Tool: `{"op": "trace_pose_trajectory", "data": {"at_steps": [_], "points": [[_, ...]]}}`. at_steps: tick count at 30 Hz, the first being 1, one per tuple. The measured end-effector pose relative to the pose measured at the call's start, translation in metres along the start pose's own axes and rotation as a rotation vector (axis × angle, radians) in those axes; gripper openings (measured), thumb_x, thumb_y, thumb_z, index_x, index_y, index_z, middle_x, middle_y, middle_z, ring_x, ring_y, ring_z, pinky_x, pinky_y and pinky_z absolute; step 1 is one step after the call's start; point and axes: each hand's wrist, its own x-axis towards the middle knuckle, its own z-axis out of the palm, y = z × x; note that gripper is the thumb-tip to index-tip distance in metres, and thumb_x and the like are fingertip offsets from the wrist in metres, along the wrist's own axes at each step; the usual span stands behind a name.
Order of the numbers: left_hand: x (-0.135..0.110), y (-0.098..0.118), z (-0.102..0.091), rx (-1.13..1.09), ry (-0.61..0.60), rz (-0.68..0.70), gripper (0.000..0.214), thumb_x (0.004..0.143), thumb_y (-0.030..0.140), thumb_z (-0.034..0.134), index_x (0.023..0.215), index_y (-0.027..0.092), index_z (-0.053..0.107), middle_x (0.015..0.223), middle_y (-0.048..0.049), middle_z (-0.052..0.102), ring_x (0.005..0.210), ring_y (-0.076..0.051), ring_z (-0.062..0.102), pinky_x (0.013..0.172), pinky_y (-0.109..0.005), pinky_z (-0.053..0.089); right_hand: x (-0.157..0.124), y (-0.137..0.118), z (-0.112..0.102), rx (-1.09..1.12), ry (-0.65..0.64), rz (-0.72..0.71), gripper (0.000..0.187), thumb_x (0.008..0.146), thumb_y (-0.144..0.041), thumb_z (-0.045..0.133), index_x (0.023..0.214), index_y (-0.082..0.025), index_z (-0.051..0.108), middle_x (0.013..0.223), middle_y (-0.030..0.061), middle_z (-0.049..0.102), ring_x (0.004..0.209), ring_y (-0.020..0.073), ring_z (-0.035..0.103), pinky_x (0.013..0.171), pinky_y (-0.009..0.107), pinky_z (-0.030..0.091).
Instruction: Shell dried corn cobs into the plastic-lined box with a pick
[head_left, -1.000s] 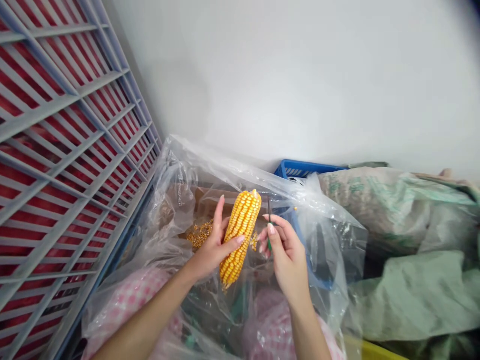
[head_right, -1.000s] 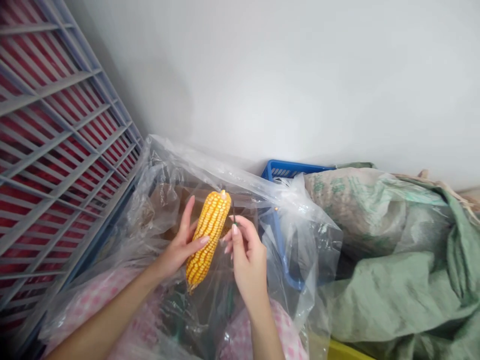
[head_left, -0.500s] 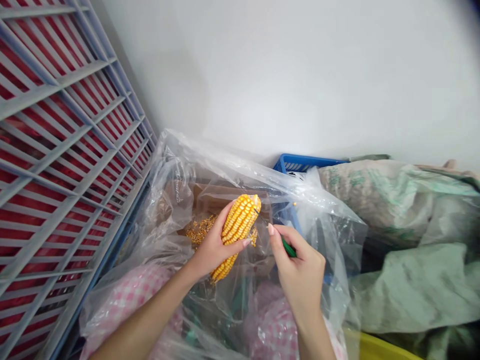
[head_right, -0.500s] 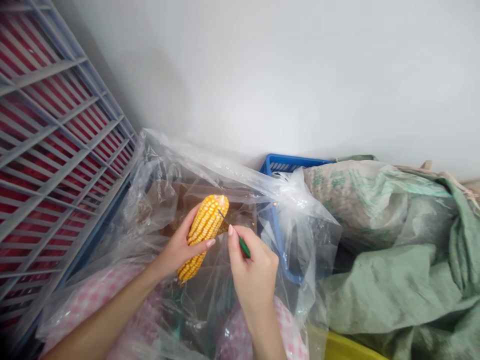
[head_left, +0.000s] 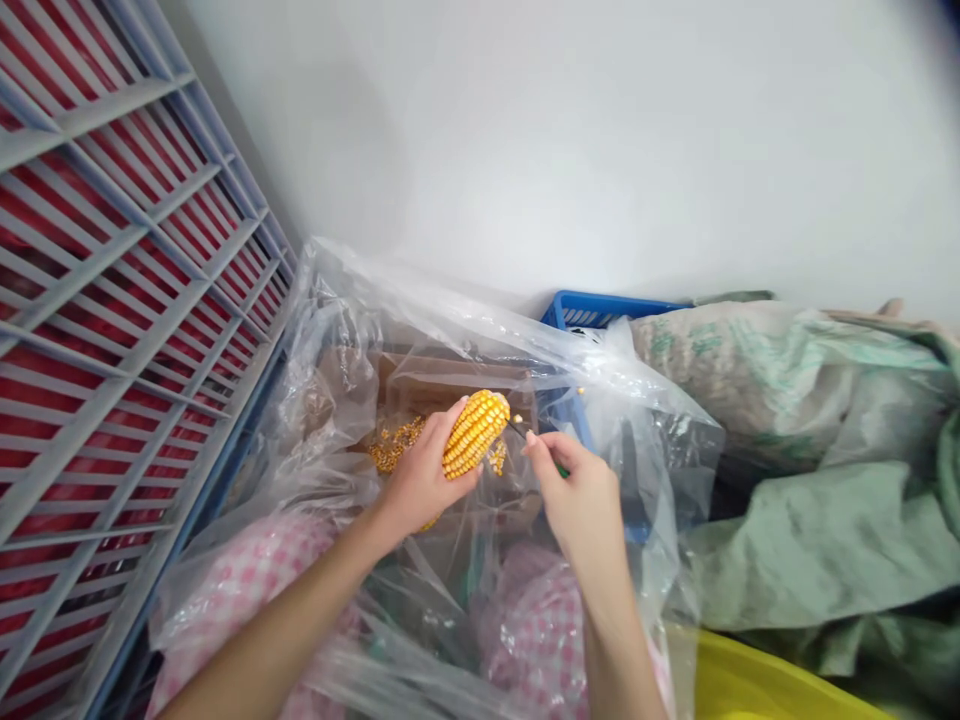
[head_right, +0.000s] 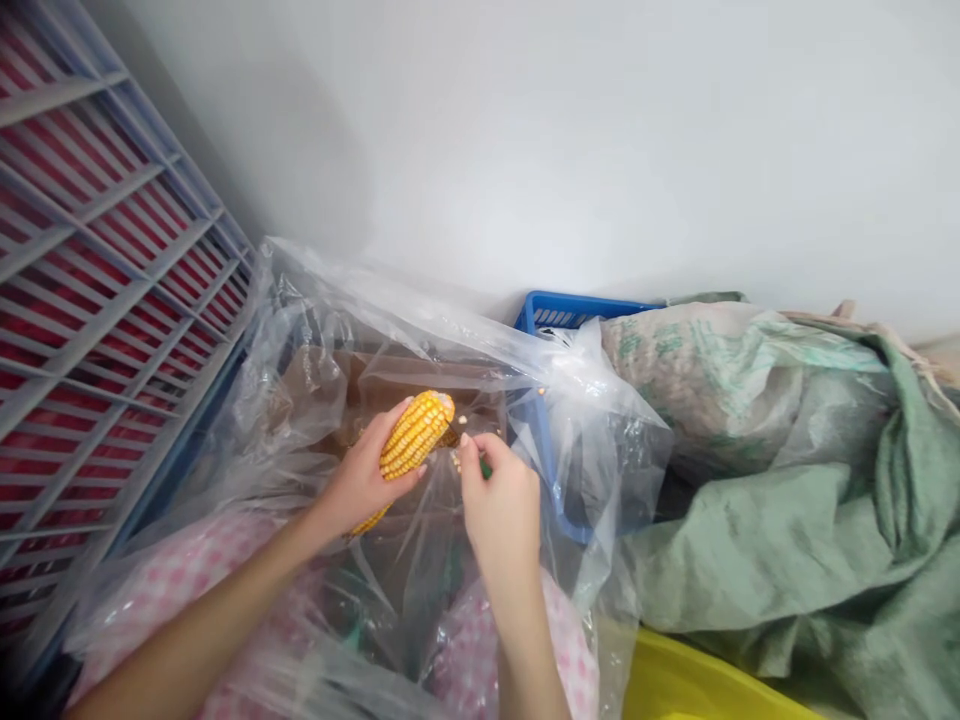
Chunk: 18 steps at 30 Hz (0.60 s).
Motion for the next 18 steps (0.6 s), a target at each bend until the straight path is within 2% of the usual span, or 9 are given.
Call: {"op": "trace_pose_trajectory", "data": {"at_steps": [5, 7, 9, 11, 14, 16, 18], "points": [[-0.004, 0.002, 0.011, -0.064, 0.064, -0.057, 0.069, 0.073, 0.026, 0.057, 0.135, 0.019, 0.026, 0.137, -0.0130, 0.036, 0.129, -0.024, 0.033, 0.107, -0.040, 0.025, 0.000, 0.000, 0.041, 0.027, 0.142, 0.028, 0.030, 0.086, -0.040, 0.038, 0.074, -0.019, 0.056, 0.056, -0.0021, 0.053, 0.048, 0.0113, 0.043, 0.051, 0.023, 0.030], [-0.007, 0.005, 0.014, -0.122, 0.054, -0.084, 0.067, 0.073, 0.025, 0.057, 0.133, 0.018, 0.027, 0.138, -0.0129, 0.035, 0.129, -0.023, 0.032, 0.108, -0.039, 0.024, 0.002, 0.001, 0.046, 0.087, 0.197, 0.047, 0.029, 0.087, -0.040, 0.036, 0.075, -0.020, 0.053, 0.059, -0.0026, 0.052, 0.050, 0.0111, 0.044, 0.052, 0.022, 0.030], [-0.009, 0.007, 0.014, -0.187, 0.038, -0.132, 0.067, 0.074, 0.027, 0.057, 0.133, 0.018, 0.027, 0.140, -0.0125, 0.033, 0.130, -0.023, 0.031, 0.108, -0.039, 0.023, 0.005, 0.003, 0.041, 0.167, 0.223, 0.061, 0.031, 0.087, -0.043, 0.036, 0.073, -0.020, 0.051, 0.058, -0.0038, 0.050, 0.051, 0.0104, 0.043, 0.052, 0.022, 0.031], [-0.008, 0.008, 0.011, -0.228, 0.046, -0.158, 0.068, 0.074, 0.029, 0.058, 0.133, 0.019, 0.026, 0.141, -0.0119, 0.032, 0.130, -0.022, 0.031, 0.109, -0.039, 0.023, 0.007, 0.004, 0.027, 0.206, 0.194, 0.064, 0.032, 0.085, -0.045, 0.040, 0.070, -0.019, 0.052, 0.055, -0.0049, 0.047, 0.049, 0.0097, 0.040, 0.050, 0.021, 0.030], [-0.005, 0.005, 0.003, -0.221, 0.085, -0.122, 0.067, 0.073, 0.027, 0.058, 0.133, 0.021, 0.028, 0.140, -0.0105, 0.034, 0.129, -0.022, 0.032, 0.108, -0.040, 0.023, 0.005, 0.002, 0.010, 0.163, 0.033, 0.019, 0.033, 0.082, -0.046, 0.046, 0.066, -0.018, 0.053, 0.051, -0.0058, 0.044, 0.048, 0.0088, 0.037, 0.049, 0.021, 0.028], [-0.003, 0.002, -0.001, -0.199, 0.110, -0.102, 0.068, 0.073, 0.026, 0.059, 0.133, 0.022, 0.029, 0.139, -0.0101, 0.035, 0.129, -0.023, 0.033, 0.108, -0.041, 0.024, 0.003, -0.001, 0.006, 0.121, -0.051, -0.022, 0.032, 0.082, -0.044, 0.047, 0.064, -0.018, 0.053, 0.050, -0.0062, 0.042, 0.047, 0.0082, 0.035, 0.049, 0.021, 0.028], [-0.002, 0.000, -0.003, -0.172, 0.123, -0.101, 0.069, 0.072, 0.026, 0.060, 0.134, 0.022, 0.029, 0.139, -0.0104, 0.036, 0.128, -0.024, 0.033, 0.107, -0.041, 0.024, 0.002, -0.003, 0.008, 0.091, -0.079, -0.050, 0.033, 0.083, -0.043, 0.046, 0.062, -0.018, 0.051, 0.050, -0.0064, 0.040, 0.047, 0.0078, 0.034, 0.049, 0.021, 0.027]]}}
